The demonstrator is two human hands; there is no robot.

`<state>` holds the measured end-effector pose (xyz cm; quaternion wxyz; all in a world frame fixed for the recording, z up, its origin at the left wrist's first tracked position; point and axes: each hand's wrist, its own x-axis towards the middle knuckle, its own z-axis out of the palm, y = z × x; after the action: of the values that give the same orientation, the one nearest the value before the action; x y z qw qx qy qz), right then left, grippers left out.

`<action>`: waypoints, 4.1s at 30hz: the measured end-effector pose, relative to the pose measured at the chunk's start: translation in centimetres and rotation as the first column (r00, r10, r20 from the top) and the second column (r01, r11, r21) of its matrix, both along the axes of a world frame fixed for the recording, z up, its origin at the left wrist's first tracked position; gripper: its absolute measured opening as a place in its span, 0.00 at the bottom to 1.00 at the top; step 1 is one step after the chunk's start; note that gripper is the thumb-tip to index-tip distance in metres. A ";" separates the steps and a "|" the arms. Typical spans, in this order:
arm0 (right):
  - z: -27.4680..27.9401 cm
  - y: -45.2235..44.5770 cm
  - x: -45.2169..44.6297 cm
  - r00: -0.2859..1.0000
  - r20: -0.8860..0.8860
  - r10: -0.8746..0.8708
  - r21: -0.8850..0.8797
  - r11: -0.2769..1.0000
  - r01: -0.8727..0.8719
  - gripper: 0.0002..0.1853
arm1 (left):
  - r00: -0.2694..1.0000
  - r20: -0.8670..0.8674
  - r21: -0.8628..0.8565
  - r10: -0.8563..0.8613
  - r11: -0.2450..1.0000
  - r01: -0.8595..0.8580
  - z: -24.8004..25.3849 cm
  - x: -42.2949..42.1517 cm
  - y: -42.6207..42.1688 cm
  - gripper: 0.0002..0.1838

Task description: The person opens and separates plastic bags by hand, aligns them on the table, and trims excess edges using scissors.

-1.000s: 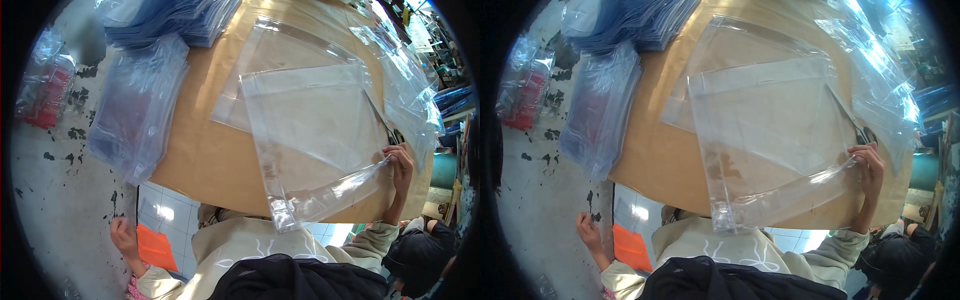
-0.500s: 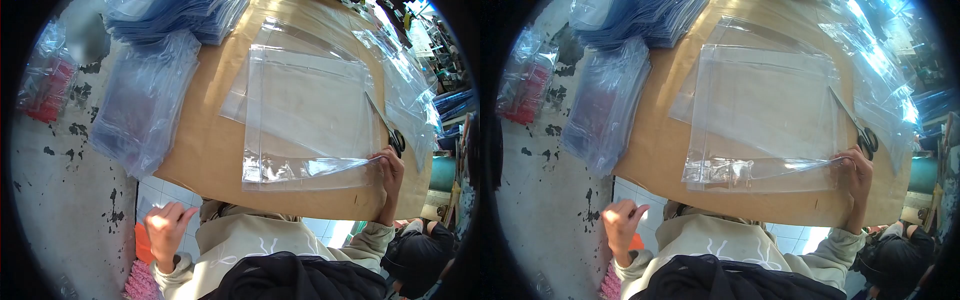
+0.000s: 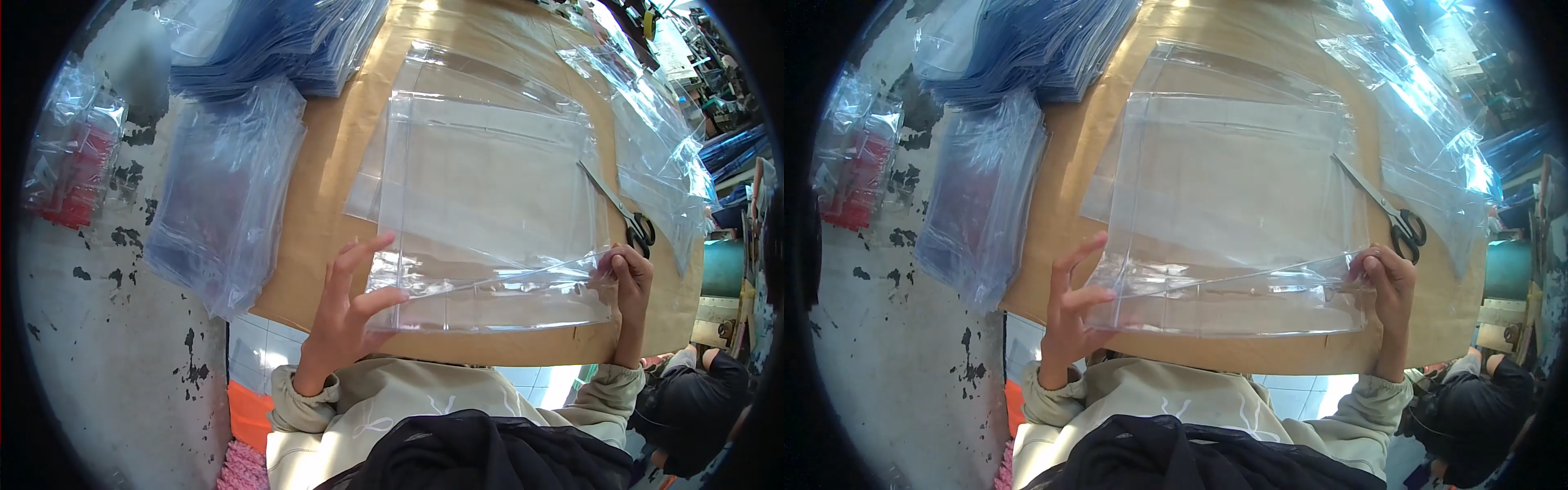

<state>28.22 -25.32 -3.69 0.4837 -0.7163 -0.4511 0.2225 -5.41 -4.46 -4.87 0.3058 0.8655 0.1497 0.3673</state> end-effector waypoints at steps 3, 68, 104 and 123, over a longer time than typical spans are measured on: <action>0.4 0.6 -0.6 0.975 -0.208 -0.075 -0.044 0.997 0.067 0.14 | 0.994 0.106 -0.132 -0.036 0.990 0.050 -0.2 0.3 0.0 0.25; 2.7 11.6 1.7 -0.010 0.981 -0.195 0.171 0.883 -0.438 0.10 | 0.925 0.378 0.590 -0.029 0.778 -0.217 6.2 3.4 -3.7 0.13; 0.5 -9.8 -16.7 0.280 -0.936 -0.213 -0.165 0.969 0.186 0.23 | 0.945 -0.323 0.163 -0.044 0.981 0.102 1.0 11.2 -6.6 0.40; -0.2 -8.7 -19.1 0.629 -0.565 -0.534 -0.446 0.839 0.312 0.16 | 0.944 -0.330 0.226 0.028 0.973 0.050 0.2 12.0 -7.4 0.38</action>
<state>9.11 -33.98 -3.91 0.5340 -0.7393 -0.0227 0.4096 6.62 -11.88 -4.68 0.1757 0.9454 0.1503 0.2299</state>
